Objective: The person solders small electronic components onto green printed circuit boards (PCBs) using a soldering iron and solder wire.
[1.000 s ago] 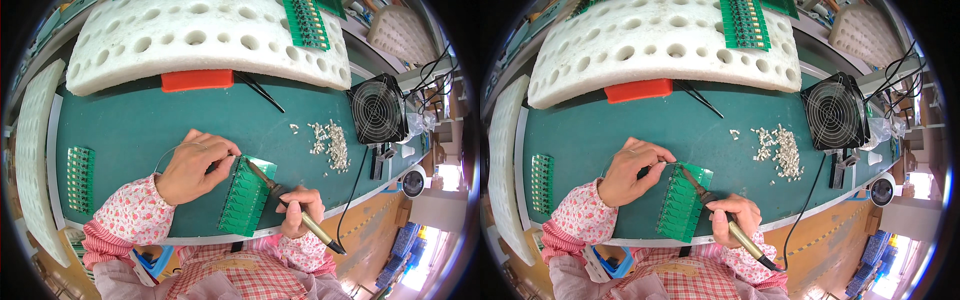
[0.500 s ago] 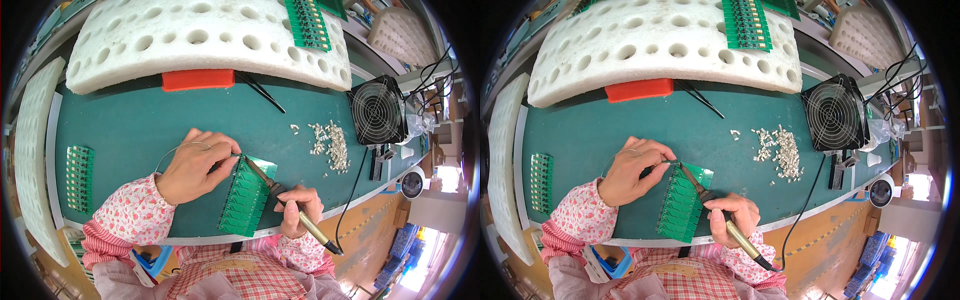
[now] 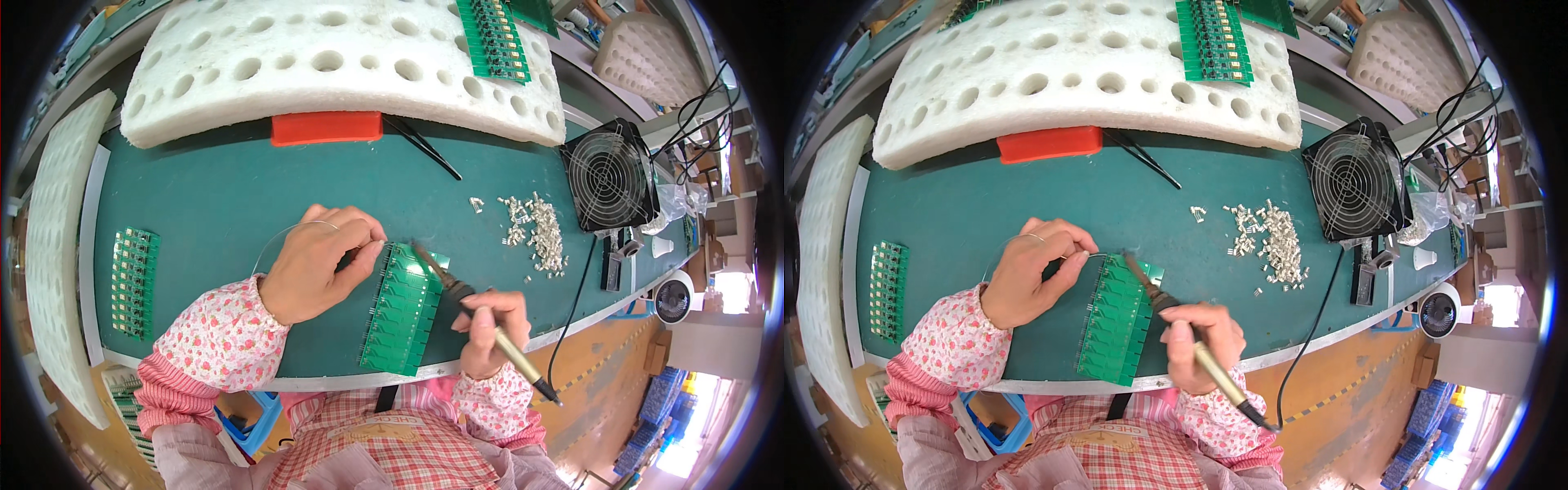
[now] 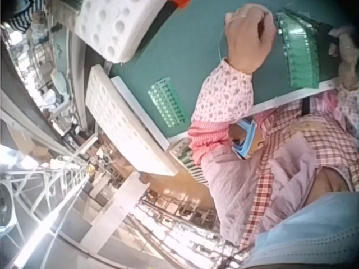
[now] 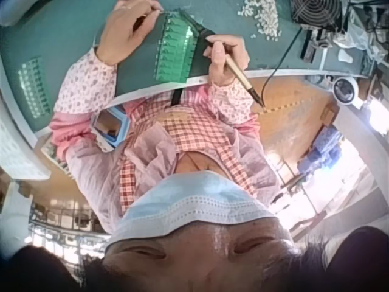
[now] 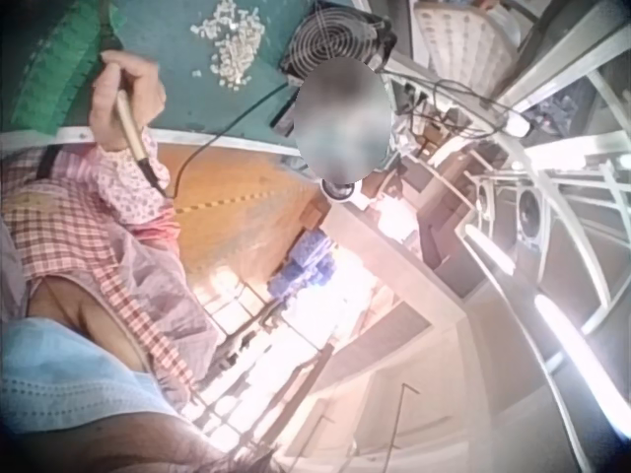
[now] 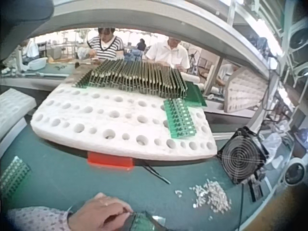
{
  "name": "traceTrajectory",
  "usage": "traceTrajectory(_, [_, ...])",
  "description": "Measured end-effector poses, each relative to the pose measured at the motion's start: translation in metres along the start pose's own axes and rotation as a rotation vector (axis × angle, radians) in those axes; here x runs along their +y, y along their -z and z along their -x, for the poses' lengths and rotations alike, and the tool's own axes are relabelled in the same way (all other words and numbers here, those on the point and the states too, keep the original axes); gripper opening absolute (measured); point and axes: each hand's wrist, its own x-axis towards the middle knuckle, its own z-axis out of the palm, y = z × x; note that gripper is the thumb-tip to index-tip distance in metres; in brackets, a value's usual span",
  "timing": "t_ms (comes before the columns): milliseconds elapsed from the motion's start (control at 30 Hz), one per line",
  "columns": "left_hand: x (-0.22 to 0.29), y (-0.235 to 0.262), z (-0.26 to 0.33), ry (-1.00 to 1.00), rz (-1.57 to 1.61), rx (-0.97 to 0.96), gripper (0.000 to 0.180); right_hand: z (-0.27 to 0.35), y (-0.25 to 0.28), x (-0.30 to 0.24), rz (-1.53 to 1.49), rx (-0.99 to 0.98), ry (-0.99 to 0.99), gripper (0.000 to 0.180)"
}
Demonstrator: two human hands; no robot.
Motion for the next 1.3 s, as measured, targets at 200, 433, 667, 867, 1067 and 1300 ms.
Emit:
traceTrajectory(200, [0.007,0.000,0.018,0.058,-0.008,0.052,0.004,0.011,0.012,-0.007,-0.216,0.032,-0.226,0.019])
traceTrajectory(433, [0.011,-0.008,0.018,0.044,-0.085,0.028,0.003,0.007,0.004,-0.010,-0.204,-0.013,-0.204,0.016])
traceTrajectory(667, [0.008,-0.009,0.018,0.011,-0.086,0.023,0.013,0.005,0.003,-0.009,-0.180,-0.035,-0.192,0.017])
traceTrajectory(867, [0.008,-0.012,0.017,-0.006,-0.106,0.041,0.016,0.005,0.002,-0.007,-0.178,-0.052,-0.190,0.016])
traceTrajectory(1067, [0.007,-0.011,0.017,-0.001,-0.089,0.041,0.016,0.004,0.004,-0.008,-0.120,-0.120,-0.095,0.014])
traceTrajectory(1300, [0.009,-0.012,0.017,-0.025,-0.119,0.067,0.017,0.006,0.003,-0.005,-0.106,-0.124,-0.036,0.013])
